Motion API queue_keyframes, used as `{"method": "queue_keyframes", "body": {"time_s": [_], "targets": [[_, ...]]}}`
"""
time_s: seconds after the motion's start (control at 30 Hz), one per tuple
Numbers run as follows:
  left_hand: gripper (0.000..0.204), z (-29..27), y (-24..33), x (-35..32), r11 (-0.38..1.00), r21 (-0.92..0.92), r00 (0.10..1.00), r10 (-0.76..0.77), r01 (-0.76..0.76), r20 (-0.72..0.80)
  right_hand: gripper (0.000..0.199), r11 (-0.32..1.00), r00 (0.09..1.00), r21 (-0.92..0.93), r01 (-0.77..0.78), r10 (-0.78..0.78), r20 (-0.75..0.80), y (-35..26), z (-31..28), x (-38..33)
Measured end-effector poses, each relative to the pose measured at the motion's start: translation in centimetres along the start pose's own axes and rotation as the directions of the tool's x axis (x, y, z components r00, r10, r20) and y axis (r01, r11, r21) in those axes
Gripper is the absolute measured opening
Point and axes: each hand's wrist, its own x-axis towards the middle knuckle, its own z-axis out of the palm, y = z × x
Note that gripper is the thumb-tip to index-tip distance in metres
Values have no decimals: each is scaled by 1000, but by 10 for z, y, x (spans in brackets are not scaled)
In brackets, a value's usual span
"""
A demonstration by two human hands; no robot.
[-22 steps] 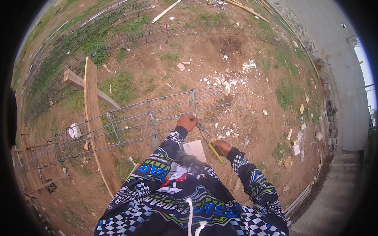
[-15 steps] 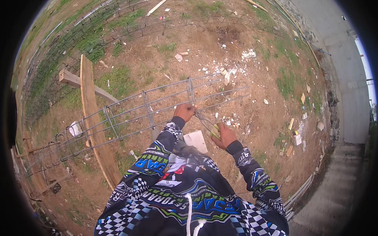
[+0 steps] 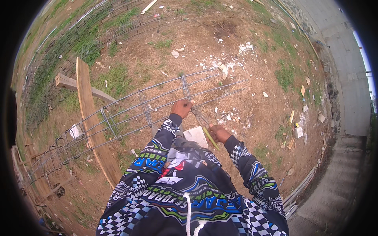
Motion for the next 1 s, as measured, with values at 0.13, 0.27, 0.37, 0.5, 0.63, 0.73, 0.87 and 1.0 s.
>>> {"method": "queue_keyframes", "body": {"time_s": [0.13, 0.27, 0.37, 0.5, 0.63, 0.73, 0.87, 1.0], "targets": [[45, 0, 0, -6, 1000, 2, 1000, 7, -7, 1, 51, 850, 997, -522, 68, -76, 6, -10, 6, -17], [44, -4, -3, 2, 1000, 4, 1000, 13, -13, -17, 54, 152, 739, -973, 175, -673, 28, -28, 17, -34], [44, -2, -7, 8, 999, -16, 999, 27, -28, -28, 45, -200, 497, -970, 141, -833, 244, -21, 15, -32], [44, 0, -6, 1, 1000, -11, 998, 15, -16, -59, 36, -230, 507, -969, 94, -826, 246, -30, 17, -39], [43, -1, -3, 0, 999, -11, 998, 33, -33, -58, 30, 510, 921, -834, 210, -390, -6, -22, 6, -27], [43, 2, -3, 0, 997, 13, 994, 75, -74, -83, 31, 998, 988, -54, -27, 34, 149, -19, -12, -8], [42, -1, 2, -2, 999, 17, 998, 35, -34, -45, 62, 824, 985, -541, 168, -127, 112, -19, -15, -13], [43, -4, -6, 3, 1000, -22, 1000, 18, -18, -18, 59, 288, 795, -929, 234, -606, 12, -23, 7, -29]]}}
